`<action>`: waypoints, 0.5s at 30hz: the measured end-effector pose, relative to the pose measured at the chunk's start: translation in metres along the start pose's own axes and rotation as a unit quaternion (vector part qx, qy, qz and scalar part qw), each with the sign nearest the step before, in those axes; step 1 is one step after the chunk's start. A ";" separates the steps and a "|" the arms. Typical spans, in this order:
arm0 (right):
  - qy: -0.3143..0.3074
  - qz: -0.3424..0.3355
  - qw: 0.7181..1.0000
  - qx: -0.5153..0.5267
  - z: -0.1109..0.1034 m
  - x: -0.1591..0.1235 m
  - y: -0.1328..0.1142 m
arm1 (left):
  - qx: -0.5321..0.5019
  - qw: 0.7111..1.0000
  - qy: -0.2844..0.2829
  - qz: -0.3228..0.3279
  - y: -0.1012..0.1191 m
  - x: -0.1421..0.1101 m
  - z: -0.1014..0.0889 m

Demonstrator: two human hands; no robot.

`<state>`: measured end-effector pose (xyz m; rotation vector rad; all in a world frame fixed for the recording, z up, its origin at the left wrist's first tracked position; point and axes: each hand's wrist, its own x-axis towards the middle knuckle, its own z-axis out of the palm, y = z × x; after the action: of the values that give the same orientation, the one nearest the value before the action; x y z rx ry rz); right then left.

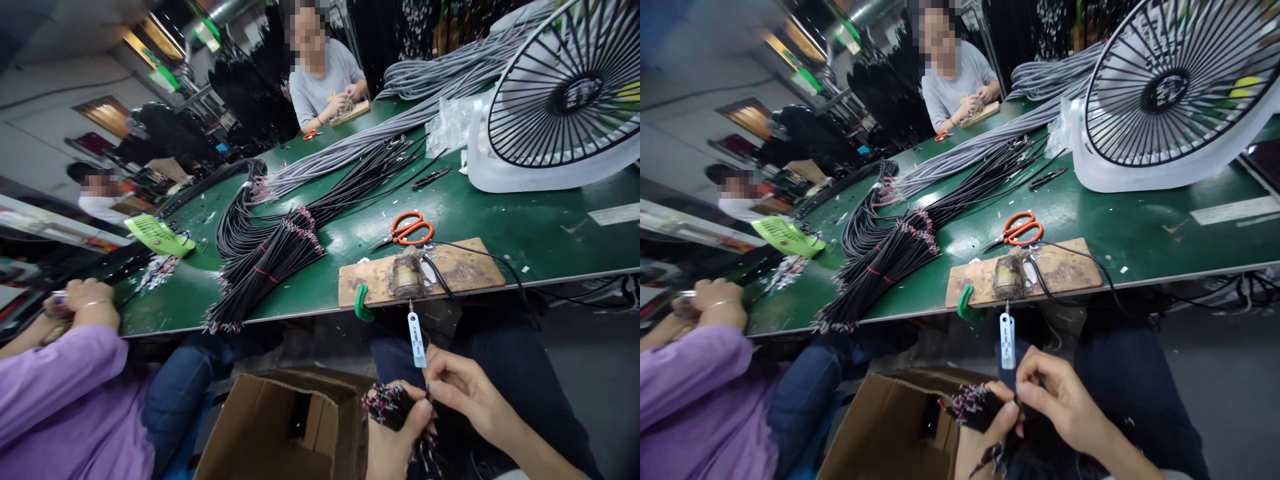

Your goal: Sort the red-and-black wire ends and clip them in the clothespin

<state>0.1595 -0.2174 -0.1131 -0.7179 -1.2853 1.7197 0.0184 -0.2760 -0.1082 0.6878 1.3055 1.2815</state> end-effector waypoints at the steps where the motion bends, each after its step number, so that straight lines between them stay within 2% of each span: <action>1: -0.008 0.040 0.998 0.052 -0.001 0.002 0.002 | -0.005 1.000 0.005 0.019 0.002 0.001 0.001; 3: 0.010 0.087 0.991 0.103 -0.002 0.009 0.002 | 0.011 0.997 0.018 0.079 0.008 0.005 0.003; 6: 0.087 0.090 0.988 0.090 -0.003 0.028 -0.007 | 0.052 0.988 0.021 0.143 0.020 0.009 0.006; 7: 0.094 0.089 0.988 0.086 -0.003 0.035 -0.012 | 0.059 0.986 0.019 0.154 0.023 0.010 0.006; 11: 0.071 0.106 0.987 0.098 0.000 0.057 -0.025 | 0.066 0.980 0.031 0.184 0.030 0.014 0.007; 15: 0.057 0.120 0.972 0.195 0.005 0.062 -0.025 | 0.062 0.979 0.049 0.186 0.032 0.019 0.011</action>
<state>0.1332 -0.1627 -0.0856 -0.7457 -0.7704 2.0176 0.0162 -0.2478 -0.0816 1.0030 1.3888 1.5583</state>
